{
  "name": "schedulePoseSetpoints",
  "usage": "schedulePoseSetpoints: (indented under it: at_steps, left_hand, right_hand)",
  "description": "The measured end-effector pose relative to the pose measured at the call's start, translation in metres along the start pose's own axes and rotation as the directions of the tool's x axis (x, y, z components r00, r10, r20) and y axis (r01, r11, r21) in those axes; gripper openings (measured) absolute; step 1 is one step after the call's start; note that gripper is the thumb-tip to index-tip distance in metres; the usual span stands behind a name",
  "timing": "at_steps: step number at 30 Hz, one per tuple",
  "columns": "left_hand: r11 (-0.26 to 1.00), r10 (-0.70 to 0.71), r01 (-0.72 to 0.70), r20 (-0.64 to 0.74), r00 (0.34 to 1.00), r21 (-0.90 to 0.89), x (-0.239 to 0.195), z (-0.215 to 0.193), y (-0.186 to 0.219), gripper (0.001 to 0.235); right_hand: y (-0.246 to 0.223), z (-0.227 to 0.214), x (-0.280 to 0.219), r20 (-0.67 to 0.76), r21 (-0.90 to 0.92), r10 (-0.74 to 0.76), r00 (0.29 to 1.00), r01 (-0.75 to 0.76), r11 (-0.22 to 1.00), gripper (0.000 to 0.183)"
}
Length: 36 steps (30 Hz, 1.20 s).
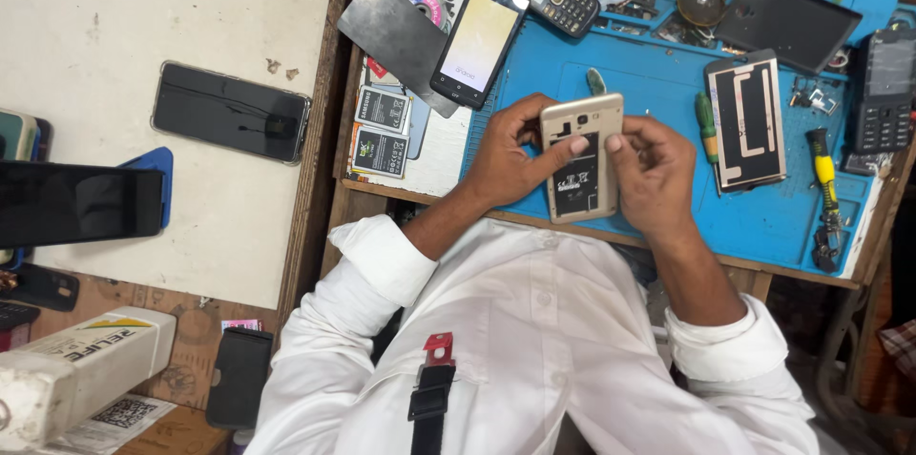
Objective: The person disassembles a smartphone by removing the back cover and battery, then uses a screwdriver to remove screws from the internal frame. The person handles multiple phone components and tools on a cluttered workbench.
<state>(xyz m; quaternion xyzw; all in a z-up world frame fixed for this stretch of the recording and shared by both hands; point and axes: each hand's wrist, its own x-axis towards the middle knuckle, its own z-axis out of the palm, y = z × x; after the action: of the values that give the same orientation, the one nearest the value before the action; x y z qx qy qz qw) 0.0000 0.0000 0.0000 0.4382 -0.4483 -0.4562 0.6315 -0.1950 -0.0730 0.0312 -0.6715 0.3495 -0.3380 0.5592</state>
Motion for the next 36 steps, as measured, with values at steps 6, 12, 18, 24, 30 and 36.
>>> schedulePoseSetpoints:
  at_steps: [6,12,18,24,30,36]
  left_hand:
    - [1.0,0.007,-0.006,0.049,0.999,-0.02,0.005,0.002,0.011,0.022]
    - [1.0,-0.02,0.019,0.03,0.999,0.017,0.004,-0.002,0.008,0.015]
    - [0.996,-0.057,0.058,0.02,0.998,-0.073,0.005,-0.003,0.001,0.011]
    - [0.993,-0.072,0.07,-0.019,0.997,-0.09,0.006,0.0,-0.005,0.008]
    - [0.997,-0.06,0.06,-0.011,0.998,0.051,0.006,-0.001,0.0,0.008]
    - [0.99,-0.087,0.08,0.054,0.995,0.117,0.005,0.002,0.004,0.014]
  right_hand:
    - [-0.013,0.013,-0.007,0.008,-0.114,-0.111,0.994,0.111,0.987,0.014]
    - [-0.003,0.016,-0.004,-0.031,-0.063,-0.007,0.999,0.005,0.998,0.014]
    - [0.002,0.012,-0.002,-0.01,-0.036,0.026,1.0,-0.026,0.999,0.012]
    - [0.004,0.01,-0.003,-0.006,-0.057,0.037,0.999,-0.037,0.998,0.009]
    - [0.007,0.007,0.0,0.007,0.019,0.02,1.0,-0.021,1.0,0.008]
    - [0.006,0.003,0.004,0.026,0.029,0.019,0.999,-0.019,0.999,0.009]
